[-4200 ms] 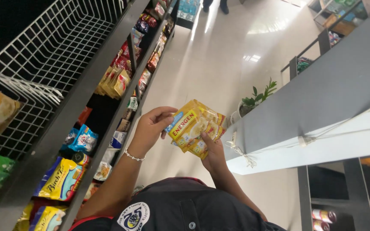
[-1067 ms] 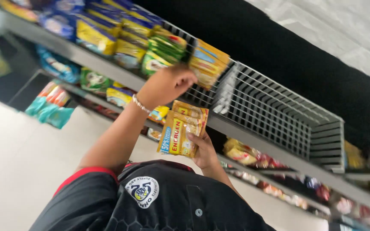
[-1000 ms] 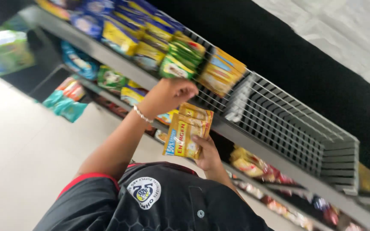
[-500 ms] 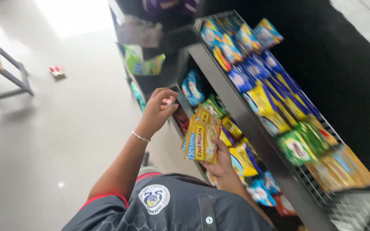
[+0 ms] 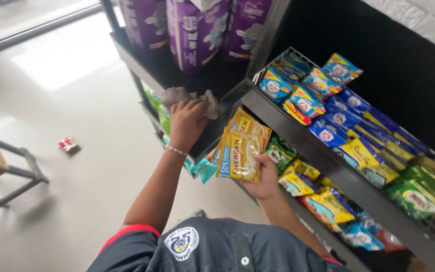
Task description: Wiping individual food packets with a cloth and organizing them on shelves in a grocery store.
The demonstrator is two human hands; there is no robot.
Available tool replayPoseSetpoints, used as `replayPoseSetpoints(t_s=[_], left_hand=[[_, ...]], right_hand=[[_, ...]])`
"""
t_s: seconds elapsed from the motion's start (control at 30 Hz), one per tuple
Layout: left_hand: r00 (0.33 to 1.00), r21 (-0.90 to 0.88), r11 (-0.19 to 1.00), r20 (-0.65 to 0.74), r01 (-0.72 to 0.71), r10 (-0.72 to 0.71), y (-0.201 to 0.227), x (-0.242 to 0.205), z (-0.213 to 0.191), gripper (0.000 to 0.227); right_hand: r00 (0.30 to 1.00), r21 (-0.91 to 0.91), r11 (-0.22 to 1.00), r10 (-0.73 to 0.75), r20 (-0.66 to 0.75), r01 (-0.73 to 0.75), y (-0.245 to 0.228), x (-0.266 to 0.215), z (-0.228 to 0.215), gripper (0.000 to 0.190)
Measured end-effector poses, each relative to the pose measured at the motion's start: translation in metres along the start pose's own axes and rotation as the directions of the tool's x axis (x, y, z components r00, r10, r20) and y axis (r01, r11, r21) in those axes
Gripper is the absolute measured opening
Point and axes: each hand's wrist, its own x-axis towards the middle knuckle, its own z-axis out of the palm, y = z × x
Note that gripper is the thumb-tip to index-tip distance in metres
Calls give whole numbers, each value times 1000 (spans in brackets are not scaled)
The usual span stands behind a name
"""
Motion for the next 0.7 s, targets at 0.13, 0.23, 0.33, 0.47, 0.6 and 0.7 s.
replayPoseSetpoints(t_s=[0.13, 0.23, 0.33, 0.47, 0.6, 0.7], left_hand=[[975, -308, 951, -212, -1, -68, 29, -25, -11, 43], [950, -670, 742, -216, 25, -227, 57, -34, -27, 38], [952, -592, 779, -307, -206, 18, 85, -51, -26, 44], [784, -664, 519, -170, -539, 596, 162, -72, -8, 55], [558, -737, 351, -42, -577, 829, 247, -150, 16, 69], [482, -758, 283, -47, -587, 875, 286, -208, 18, 74]], right_hand=[[976, -100, 978, -191, -107, 181, -1, -17, 20, 66], [909, -140, 928, -368, -195, 346, -6, -34, 5, 62], [807, -213, 873, -488, -333, 439, 4, -75, -18, 58], [696, -301, 738, -673, -251, 604, 37, -149, -15, 61], [468, -368, 495, -868, -167, 787, 87, -226, 24, 65], [246, -576, 283, -959, -144, 767, 133, -287, 33, 65]])
